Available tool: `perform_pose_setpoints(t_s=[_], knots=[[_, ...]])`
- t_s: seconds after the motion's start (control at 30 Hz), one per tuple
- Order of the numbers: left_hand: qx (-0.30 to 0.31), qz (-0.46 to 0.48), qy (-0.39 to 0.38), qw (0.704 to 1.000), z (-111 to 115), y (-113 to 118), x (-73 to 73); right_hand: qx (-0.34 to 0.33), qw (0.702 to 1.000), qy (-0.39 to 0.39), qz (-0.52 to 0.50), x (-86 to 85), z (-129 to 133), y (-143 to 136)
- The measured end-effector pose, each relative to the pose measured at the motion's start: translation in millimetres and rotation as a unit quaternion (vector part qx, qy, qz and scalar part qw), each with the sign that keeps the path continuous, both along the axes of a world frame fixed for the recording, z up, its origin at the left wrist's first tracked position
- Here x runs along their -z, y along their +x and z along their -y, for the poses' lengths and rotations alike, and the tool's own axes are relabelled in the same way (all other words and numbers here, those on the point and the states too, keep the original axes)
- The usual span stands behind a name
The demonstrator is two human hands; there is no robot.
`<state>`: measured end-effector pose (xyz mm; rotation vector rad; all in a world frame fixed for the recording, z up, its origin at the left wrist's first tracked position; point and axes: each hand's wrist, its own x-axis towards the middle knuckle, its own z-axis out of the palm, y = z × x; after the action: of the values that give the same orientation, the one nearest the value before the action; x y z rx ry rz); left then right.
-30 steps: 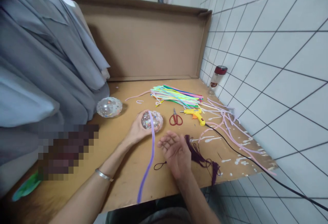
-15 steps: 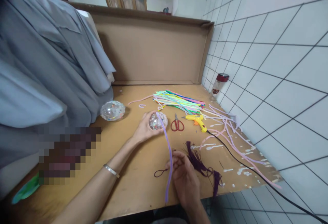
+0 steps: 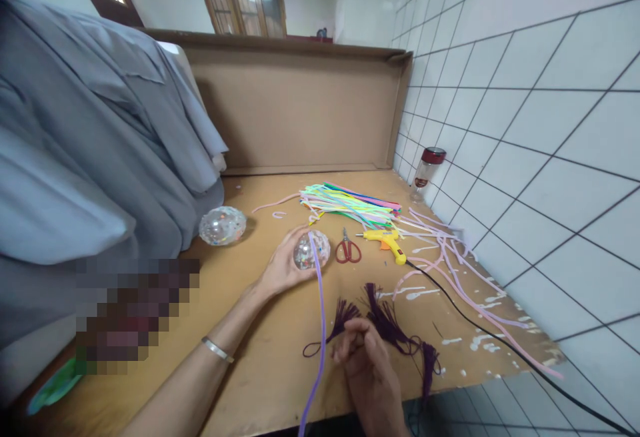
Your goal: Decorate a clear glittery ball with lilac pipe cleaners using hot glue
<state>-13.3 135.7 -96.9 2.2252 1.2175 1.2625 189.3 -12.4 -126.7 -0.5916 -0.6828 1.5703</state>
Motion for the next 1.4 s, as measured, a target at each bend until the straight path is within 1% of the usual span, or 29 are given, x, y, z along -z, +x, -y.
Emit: perform_pose_setpoints(t_s=[0.13,0.23,0.3,0.43,0.5,0.57,0.63,0.73,0.8,0.87,0.97,1.03,1.1,1.17,1.23,1.4], knots=[[-0.011,-0.011,-0.006,1.000,1.8,1.4,-0.4,0.025,0.999,-0.032,0.007,-5.5,-10.4,-6.2],[-0.011,-0.018,0.000,1.000,3.9,3.4,-0.5,0.040,0.998,-0.038,-0.001,-9.5,-14.2,-11.4],[0.001,-0.029,0.008,1.000,4.1,4.2,-1.5,0.040,0.998,-0.038,-0.019,-7.3,-8.2,-10.1],[0.021,-0.043,0.019,0.999,2.4,4.0,-3.8,0.001,0.998,-0.027,-0.048,0.8,9.3,-2.4],[0.019,-0.040,0.022,0.999,2.0,4.0,-4.4,0.009,0.998,-0.026,-0.054,1.3,10.6,-2.1],[0.017,-0.027,0.025,0.999,2.2,4.4,-4.4,0.020,0.997,-0.036,-0.061,-2.1,4.2,-5.5],[0.021,-0.013,0.030,0.999,2.6,4.9,-4.1,0.022,0.996,-0.040,-0.071,-8.0,-7.6,-11.8],[0.030,-0.015,0.026,0.999,3.0,4.7,-3.4,0.038,0.994,-0.031,-0.095,-17.8,-26.5,-22.0],[0.026,-0.019,0.018,0.999,3.1,4.0,-2.8,0.050,0.991,-0.038,-0.119,-22.0,-33.1,-26.6],[0.014,-0.012,0.010,1.000,2.8,2.8,-1.6,0.046,0.988,-0.046,-0.139,-22.7,-30.9,-27.8],[-0.004,0.011,0.020,1.000,0.9,0.8,2.0,0.010,0.987,-0.050,-0.155,-17.9,-14.9,-24.2],[-0.008,0.024,0.032,0.999,-1.5,-0.1,5.3,-0.013,0.984,-0.057,-0.170,-14.5,-5.0,-20.8],[-0.008,0.030,0.036,0.999,-3.5,-0.3,8.1,-0.018,0.982,-0.058,-0.180,-14.2,-2.9,-19.2],[-0.005,0.027,0.032,0.999,-4.2,-0.1,9.3,-0.006,0.984,-0.048,-0.172,-17.2,-9.9,-20.6],[-0.007,0.020,0.023,1.000,-3.1,0.3,8.7,0.016,0.988,-0.028,-0.151,-21.9,-22.3,-24.8],[-0.006,0.013,0.019,1.000,2.2,1.6,5.2,0.068,0.992,0.038,-0.096,-33.9,-53.2,-35.7]])
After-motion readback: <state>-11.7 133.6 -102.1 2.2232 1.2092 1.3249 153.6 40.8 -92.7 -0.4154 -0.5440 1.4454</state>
